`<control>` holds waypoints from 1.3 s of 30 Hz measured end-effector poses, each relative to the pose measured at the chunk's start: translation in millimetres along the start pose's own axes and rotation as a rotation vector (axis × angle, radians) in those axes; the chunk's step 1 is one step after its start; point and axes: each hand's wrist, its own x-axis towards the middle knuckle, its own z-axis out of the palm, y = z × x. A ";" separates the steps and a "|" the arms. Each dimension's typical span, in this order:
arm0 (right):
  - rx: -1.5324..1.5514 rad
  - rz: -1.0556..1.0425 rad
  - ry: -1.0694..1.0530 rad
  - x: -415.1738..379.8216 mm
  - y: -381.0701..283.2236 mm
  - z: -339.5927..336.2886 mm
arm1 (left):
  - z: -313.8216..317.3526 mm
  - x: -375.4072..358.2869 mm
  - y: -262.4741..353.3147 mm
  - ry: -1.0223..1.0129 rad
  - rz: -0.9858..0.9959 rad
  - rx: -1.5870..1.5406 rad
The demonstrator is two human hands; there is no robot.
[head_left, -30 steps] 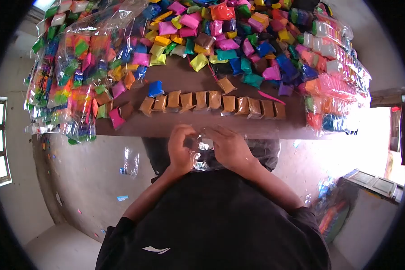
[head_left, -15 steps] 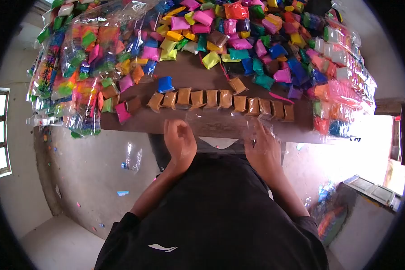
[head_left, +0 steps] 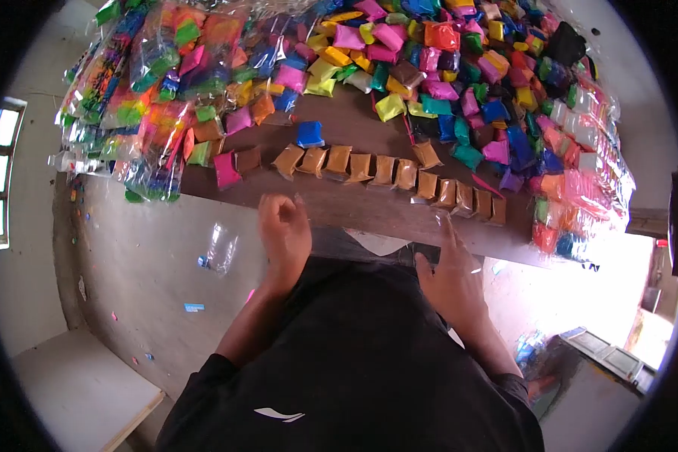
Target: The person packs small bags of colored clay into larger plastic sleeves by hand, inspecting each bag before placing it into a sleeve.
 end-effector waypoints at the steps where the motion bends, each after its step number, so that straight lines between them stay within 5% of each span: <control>1: -0.002 -0.007 -0.002 3.0 -7.1 -6.6 | -5.5 3.3 4.6 0.010 -0.039 -0.022; 4: 0.077 0.003 0.013 13.8 -25.0 -36.9 | -19.1 15.5 6.7 -0.005 -0.139 -0.051; 6: 0.492 -0.179 0.015 26.2 -29.1 -48.3 | -33.5 32.0 -5.7 -0.017 -0.196 -0.056; 8: 0.535 -0.351 0.086 38.0 -25.4 -48.8 | -60.3 53.1 -29.8 -0.035 -0.423 -0.703; 10: 0.580 -0.521 0.161 58.6 -26.4 -37.8 | -84.5 71.7 -62.1 -0.008 -0.349 -0.587; 12: 0.470 -0.399 0.184 97.8 -43.1 -5.3 | -98.0 88.9 -67.4 0.292 -0.702 -0.708; 14: 0.413 -0.295 -0.019 139.2 -72.9 17.9 | -126.6 100.9 -65.6 0.173 -0.703 -0.741; 16: 0.352 -0.337 0.136 179.5 -93.6 59.1 | -132.5 99.4 -58.7 0.199 -0.731 -0.720; 18: 0.197 -0.210 0.062 210.9 -115.8 81.3 | -134.9 87.2 -66.0 0.277 -0.808 -0.796; 22: 0.195 -0.275 0.034 254.0 -133.5 107.0 | -141.8 65.8 -73.2 0.304 -0.835 -0.816; 24: 0.139 -0.203 -0.159 271.0 -130.9 102.8 | -146.0 55.6 -75.1 0.269 -0.771 -0.727; 30: 0.144 -0.336 0.064 284.3 -95.3 92.9 | -144.2 46.3 -76.1 0.375 -0.887 -0.883; 32: -0.055 -0.526 0.678 282.8 -93.8 71.1 | -138.3 48.7 -77.3 0.280 -0.855 -0.807; 34: 0.040 -0.481 0.587 267.8 -95.0 67.4 | -131.5 52.9 -70.8 0.305 -0.882 -0.805; 36: 0.018 -0.434 -0.106 243.4 -101.5 65.4 | -126.3 55.7 -68.6 0.339 -0.904 -0.807; 39: 0.046 -0.802 -0.049 207.8 -111.1 96.3 | -124.7 55.3 -69.1 0.320 -0.852 -0.769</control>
